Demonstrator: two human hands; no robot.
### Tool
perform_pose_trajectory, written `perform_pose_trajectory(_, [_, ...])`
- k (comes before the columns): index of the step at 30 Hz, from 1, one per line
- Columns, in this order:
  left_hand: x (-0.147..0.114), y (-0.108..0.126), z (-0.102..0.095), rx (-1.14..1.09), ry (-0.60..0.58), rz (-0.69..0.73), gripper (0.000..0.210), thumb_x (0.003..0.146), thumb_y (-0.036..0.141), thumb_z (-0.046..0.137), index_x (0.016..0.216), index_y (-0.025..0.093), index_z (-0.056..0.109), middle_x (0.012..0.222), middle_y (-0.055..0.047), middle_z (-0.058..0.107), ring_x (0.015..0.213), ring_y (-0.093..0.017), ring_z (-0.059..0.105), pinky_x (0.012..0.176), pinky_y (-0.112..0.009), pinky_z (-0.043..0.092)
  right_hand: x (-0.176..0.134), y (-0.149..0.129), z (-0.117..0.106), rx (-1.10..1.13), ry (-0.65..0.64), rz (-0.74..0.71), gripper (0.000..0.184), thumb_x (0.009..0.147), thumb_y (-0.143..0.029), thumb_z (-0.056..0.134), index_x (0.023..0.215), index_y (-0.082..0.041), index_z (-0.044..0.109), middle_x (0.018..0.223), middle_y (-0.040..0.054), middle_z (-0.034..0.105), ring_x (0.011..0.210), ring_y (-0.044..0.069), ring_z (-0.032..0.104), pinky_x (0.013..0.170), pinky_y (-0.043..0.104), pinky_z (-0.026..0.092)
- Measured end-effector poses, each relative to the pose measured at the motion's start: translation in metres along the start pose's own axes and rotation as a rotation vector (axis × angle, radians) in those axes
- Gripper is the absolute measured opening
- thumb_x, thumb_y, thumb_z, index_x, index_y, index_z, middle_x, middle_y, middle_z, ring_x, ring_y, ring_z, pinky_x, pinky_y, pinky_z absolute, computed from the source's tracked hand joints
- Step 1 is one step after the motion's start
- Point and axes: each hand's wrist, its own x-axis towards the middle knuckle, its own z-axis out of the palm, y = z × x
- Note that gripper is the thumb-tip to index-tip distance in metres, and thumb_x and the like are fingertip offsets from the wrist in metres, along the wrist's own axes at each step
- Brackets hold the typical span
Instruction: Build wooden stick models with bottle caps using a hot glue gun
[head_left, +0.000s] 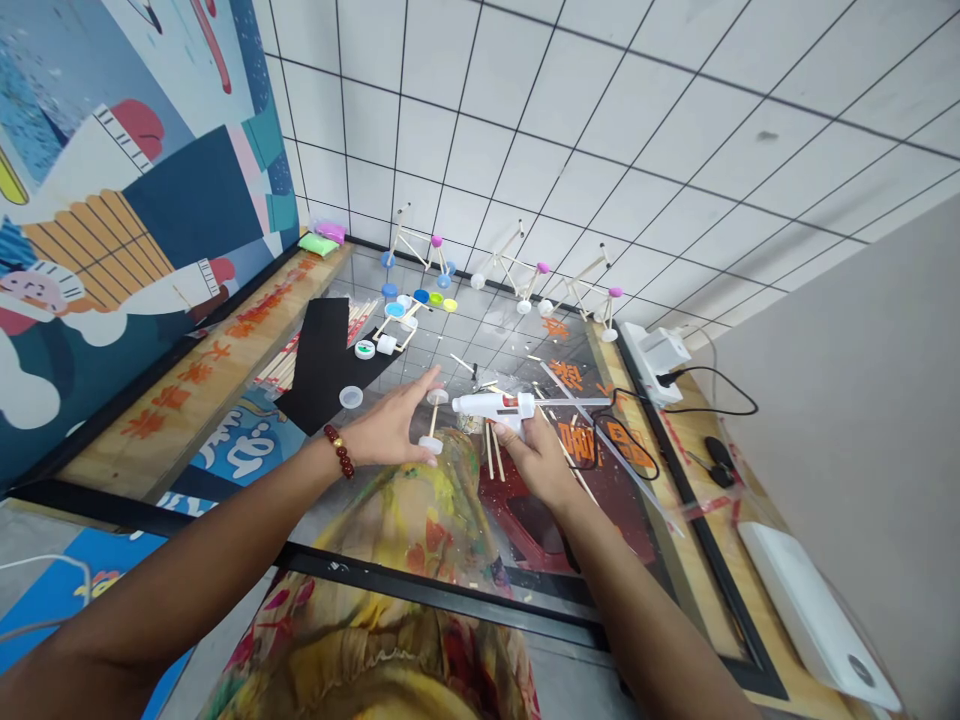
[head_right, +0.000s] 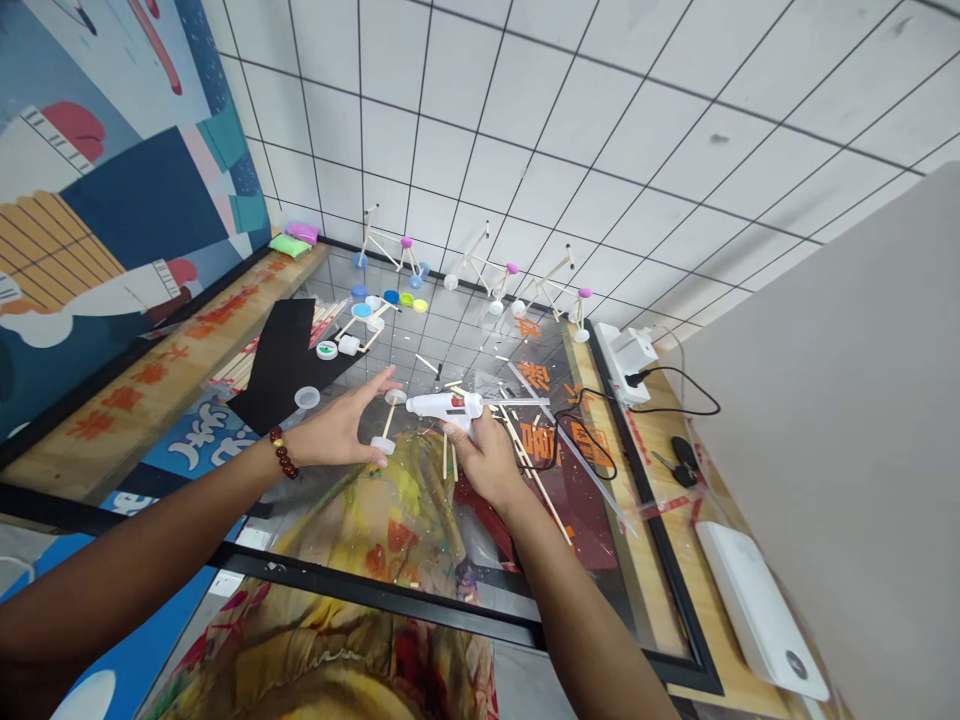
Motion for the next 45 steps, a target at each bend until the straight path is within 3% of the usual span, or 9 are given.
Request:
perform_pose_trajectory(24, [0.0003,-0.0004,-0.0001,0.008,-0.007,-0.003,0.129,0.063,0.031,0.088,0.16,0.019,0.004,0.154,-0.018,0.043,0.142,-0.033,0.041,0.117,-0.048,0.031,-0.0007,-0.003,0.0028,-0.018,0.009,-0.025,0.038,0.093,-0.053,0.053,0.116,-0.024,0.06,0.105,0.0097,0.072,0.112,0.03,0.064,0.102,0.048,0.047])
perform_pose_trajectory(36, [-0.0001,-0.0013,0.0007,0.005,0.005,0.018,0.129,0.063,0.031,0.088,0.16,0.02,0.004,0.153,-0.018,0.045,0.142,-0.034,0.042,0.117,-0.049,0.032,-0.0011,-0.007,0.0007,-0.065,0.027,-0.025,0.033,0.093,-0.053,0.053,0.108,-0.024,0.061,0.095,0.0093,0.071,0.115,0.032,0.062,0.103,0.05,0.045])
perform_pose_trajectory(45, [0.0002,-0.0002,0.0007,0.008,-0.001,0.001,0.128,0.062,0.029,0.088,0.16,0.018,0.005,0.153,-0.018,0.044,0.142,-0.034,0.041,0.117,-0.048,0.032,-0.0014,-0.0087,0.0,-0.061,0.024,-0.015,0.033,0.092,-0.05,0.054,0.11,-0.024,0.061,0.108,0.0114,0.071,0.115,0.033,0.062,0.104,0.051,0.045])
